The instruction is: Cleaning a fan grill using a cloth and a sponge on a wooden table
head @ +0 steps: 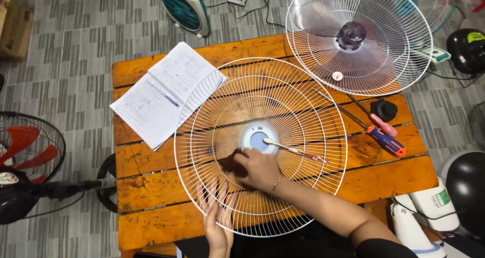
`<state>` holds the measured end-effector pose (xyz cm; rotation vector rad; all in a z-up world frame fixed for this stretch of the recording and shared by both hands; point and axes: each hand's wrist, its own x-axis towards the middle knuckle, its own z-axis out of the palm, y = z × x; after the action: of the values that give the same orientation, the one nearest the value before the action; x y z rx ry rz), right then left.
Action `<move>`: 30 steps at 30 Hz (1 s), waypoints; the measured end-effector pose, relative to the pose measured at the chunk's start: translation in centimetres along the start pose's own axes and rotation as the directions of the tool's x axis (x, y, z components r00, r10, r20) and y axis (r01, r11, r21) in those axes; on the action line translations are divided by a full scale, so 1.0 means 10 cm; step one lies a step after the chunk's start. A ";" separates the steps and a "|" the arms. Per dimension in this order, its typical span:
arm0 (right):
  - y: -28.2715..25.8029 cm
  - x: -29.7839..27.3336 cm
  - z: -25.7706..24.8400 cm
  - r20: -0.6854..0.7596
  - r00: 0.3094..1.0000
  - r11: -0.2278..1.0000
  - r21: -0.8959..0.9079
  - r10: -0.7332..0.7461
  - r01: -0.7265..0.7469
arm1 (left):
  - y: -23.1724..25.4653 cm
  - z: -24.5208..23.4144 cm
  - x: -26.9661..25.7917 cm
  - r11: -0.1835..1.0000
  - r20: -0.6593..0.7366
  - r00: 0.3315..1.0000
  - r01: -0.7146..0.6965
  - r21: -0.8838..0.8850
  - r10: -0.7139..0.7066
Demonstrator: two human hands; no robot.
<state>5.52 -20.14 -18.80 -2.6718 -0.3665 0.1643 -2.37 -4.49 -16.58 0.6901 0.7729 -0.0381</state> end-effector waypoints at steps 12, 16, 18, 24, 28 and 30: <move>0.10 0.13 -0.02 -0.039 0.996 0.997 0.034 0.076 -0.075 | 0.00 -0.21 -0.05 0.987 0.157 0.982 -0.125 0.098 0.109; -0.47 -0.10 -0.18 -0.035 0.985 0.927 0.335 -0.168 0.170 | -0.06 -0.06 -0.11 0.978 0.116 0.989 -0.111 0.179 0.091; -0.56 -0.17 -0.06 -0.048 0.977 0.913 0.348 -0.210 0.213 | -0.11 -0.15 -0.02 0.979 0.096 0.988 -0.133 0.156 0.119; -0.06 0.17 -0.18 0.068 0.996 0.976 0.210 0.051 -0.064 | 0.09 -0.22 -0.11 0.947 0.171 0.969 -0.214 0.238 0.176; -0.06 0.14 -0.45 0.167 0.944 0.944 0.120 0.286 -0.307 | -0.09 -0.29 -0.04 0.945 0.266 0.949 -0.235 0.228 0.172; -0.30 -0.02 -0.28 0.125 0.990 0.984 0.156 0.069 -0.088 | -0.12 -0.24 0.02 0.879 0.296 0.927 -0.329 0.345 0.231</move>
<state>5.09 -18.71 -14.91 -2.5235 -0.2719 0.3633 -4.07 -3.99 -18.58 1.1521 0.4169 -0.0111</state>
